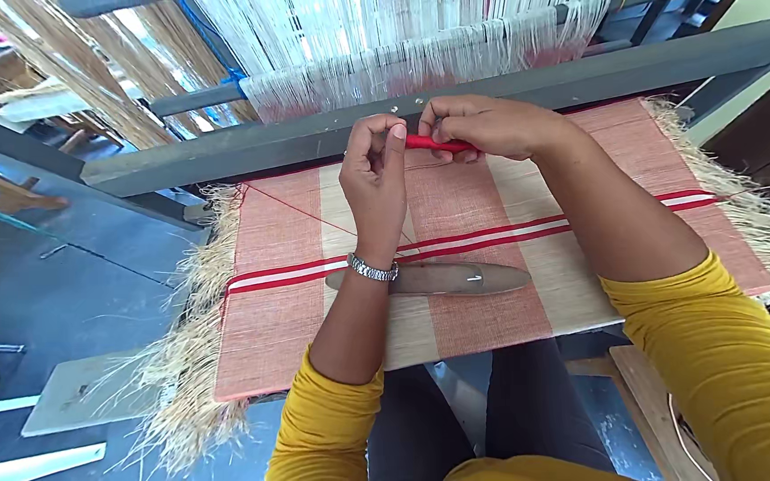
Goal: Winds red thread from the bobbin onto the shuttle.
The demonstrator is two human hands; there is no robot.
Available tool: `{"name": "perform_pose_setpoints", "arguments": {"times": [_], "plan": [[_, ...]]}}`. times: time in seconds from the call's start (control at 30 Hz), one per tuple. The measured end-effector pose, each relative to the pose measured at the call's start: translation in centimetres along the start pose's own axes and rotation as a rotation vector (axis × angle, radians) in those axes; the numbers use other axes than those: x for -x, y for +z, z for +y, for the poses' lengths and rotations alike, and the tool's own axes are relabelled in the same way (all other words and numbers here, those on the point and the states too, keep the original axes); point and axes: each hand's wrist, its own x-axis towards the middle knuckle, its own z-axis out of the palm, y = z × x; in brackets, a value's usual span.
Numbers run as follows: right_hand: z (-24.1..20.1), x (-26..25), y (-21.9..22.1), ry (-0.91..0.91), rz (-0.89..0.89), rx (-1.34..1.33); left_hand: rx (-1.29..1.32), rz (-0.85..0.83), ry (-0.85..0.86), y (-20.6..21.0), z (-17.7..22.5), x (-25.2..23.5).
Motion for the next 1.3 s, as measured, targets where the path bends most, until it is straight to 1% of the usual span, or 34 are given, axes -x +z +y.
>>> {"name": "perform_pose_setpoints", "arguments": {"times": [0.1,0.2,0.3,0.37,0.47,0.57,0.7,0.77,0.83,0.97,1.07,1.13,1.23,1.3], "plan": [[0.0,0.3,-0.5,-0.037,-0.017,0.086,-0.022,0.012,-0.069,-0.1,-0.3,0.0],[0.2,0.3,-0.9,-0.070,-0.022,0.068,0.177,0.016,-0.250,0.0,-0.3,0.1],[0.5,0.1,-1.1,-0.099,-0.018,-0.015,0.382,0.057,-0.464,-0.1,0.1,0.0],[0.7,-0.1,-1.4,-0.124,0.010,-0.143,0.406,0.071,-0.520,-0.2,0.0,0.0],[1.2,-0.4,-1.9,-0.144,0.015,-0.374,0.304,0.034,-0.459,0.0,-0.3,0.1],[2.0,-0.8,-2.2,-0.164,-0.008,-0.540,0.127,-0.007,-0.338,0.2,-0.3,0.2],[1.9,-0.9,-2.3,-0.168,0.002,-0.631,-0.071,-0.027,-0.160,0.3,-0.3,0.3],[2.0,-0.8,-2.4,-0.180,-0.005,-0.688,-0.125,-0.052,-0.075,0.5,-0.3,0.5],[2.1,-0.7,-2.6,-0.182,-0.006,-0.733,-0.157,-0.081,-0.033,0.8,-0.4,0.6],[2.4,-0.7,-2.9,-0.160,0.002,-0.776,-0.158,-0.135,-0.022,0.8,-0.3,0.7],[2.5,-0.4,-3.2,-0.146,0.011,-0.800,-0.126,-0.255,-0.087,0.7,0.7,1.1],[2.4,-0.2,-3.4,-0.139,0.021,-0.835,-0.149,-0.298,-0.119,0.5,1.4,1.7],[2.7,0.0,-4.1,-0.180,-0.043,-0.828,-0.172,-0.262,-0.119,0.3,1.2,1.8],[2.9,0.1,-4.4,-0.221,-0.068,-0.774,-0.182,-0.240,-0.111,0.3,1.0,1.7]]}}
